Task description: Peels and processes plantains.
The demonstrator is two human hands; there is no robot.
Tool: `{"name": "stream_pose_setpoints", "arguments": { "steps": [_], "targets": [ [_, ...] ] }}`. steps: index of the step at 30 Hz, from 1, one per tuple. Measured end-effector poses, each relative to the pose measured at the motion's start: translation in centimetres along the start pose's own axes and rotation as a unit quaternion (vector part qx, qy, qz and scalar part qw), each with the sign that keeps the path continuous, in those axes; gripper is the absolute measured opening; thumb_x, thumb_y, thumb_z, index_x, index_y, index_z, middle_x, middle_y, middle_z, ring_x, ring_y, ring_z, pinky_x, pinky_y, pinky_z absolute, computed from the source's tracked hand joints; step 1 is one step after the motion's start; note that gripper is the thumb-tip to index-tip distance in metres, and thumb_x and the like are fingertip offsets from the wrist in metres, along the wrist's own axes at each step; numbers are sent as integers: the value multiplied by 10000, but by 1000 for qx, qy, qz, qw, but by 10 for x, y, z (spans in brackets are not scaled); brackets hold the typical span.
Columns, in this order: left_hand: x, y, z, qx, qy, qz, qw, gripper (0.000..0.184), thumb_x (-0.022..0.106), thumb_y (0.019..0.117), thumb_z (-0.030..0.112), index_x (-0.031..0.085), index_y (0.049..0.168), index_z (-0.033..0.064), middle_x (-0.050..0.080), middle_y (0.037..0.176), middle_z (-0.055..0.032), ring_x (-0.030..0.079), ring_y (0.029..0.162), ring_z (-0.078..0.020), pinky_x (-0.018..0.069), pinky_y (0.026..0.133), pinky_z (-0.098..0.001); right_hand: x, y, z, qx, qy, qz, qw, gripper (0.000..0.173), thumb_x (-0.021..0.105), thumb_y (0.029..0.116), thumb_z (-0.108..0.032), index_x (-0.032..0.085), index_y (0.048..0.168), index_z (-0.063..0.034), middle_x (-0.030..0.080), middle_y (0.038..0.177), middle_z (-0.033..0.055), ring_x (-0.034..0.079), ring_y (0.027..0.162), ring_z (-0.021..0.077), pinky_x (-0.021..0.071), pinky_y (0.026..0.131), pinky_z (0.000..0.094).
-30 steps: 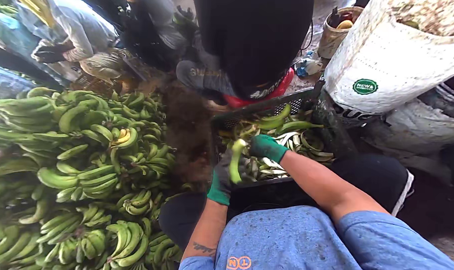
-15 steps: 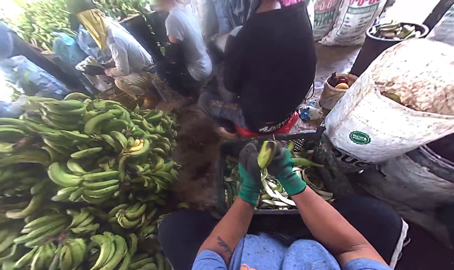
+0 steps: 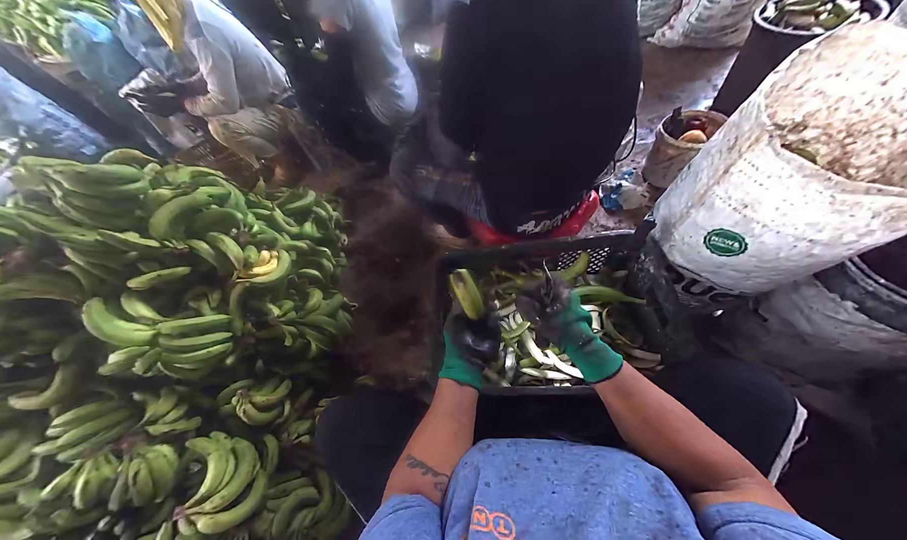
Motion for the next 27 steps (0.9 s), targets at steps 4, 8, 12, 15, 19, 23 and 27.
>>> {"name": "stream_pose_setpoints", "arguments": {
  "steps": [4,8,12,15,19,23,27],
  "targets": [
    [-10,10,-4,0,-25,11,1000,485,262,1072,477,582,962,129,633,745,-49,612,551,-151,526,474,-277,24,-15,17,72,50,-111,990,333,729,951,-113,638,1225,54,706,1063,184,681,976,239,548,935,438],
    [-34,26,25,161,285,-41,944,381,405,1102,267,527,1444,151,660,1205,-60,648,972,-134,568,799,-329,19,-15,9,-73,83,-60,992,231,732,887,-76,688,1075,51,714,1169,179,668,1116,261,537,1004,447],
    [-28,14,24,202,246,38,947,377,365,1104,433,596,1266,183,679,1008,-16,662,845,-108,577,697,-310,34,-26,-12,-86,74,-100,988,246,745,895,-96,682,1096,31,709,1006,110,674,950,153,567,905,341],
    [-23,1,14,187,227,-20,956,381,327,1109,393,607,1178,144,670,936,2,651,819,-85,572,730,-291,52,-35,-20,-171,-69,-83,979,366,733,884,-217,699,1122,60,710,1207,210,603,1268,365,326,1197,576],
    [-22,1,26,148,232,5,961,362,368,1104,431,591,1243,181,681,954,6,666,802,-89,580,668,-278,49,-40,-18,-244,-89,-55,964,368,743,878,-228,726,1134,34,723,1259,188,591,1328,384,283,1202,622],
    [-26,1,25,144,346,27,927,422,340,1100,450,604,1219,143,655,938,-17,630,788,-93,557,670,-302,47,-39,-21,-248,-112,-66,960,346,757,878,-223,709,1090,46,724,1200,212,628,1253,398,289,1189,649],
    [-23,2,13,119,283,20,952,322,440,1085,392,642,1111,142,650,850,-11,624,711,-104,543,606,-293,33,-33,-8,-77,-2,-120,990,381,759,888,-164,669,1192,48,720,1019,147,695,947,223,550,951,433]
  ]
}}
Point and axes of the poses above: each hand's wrist, its own y-axis towards the middle knuckle, its own x-axis out of the palm, z = x × y, the point moved 6 cm from there along y, towards the middle knuckle
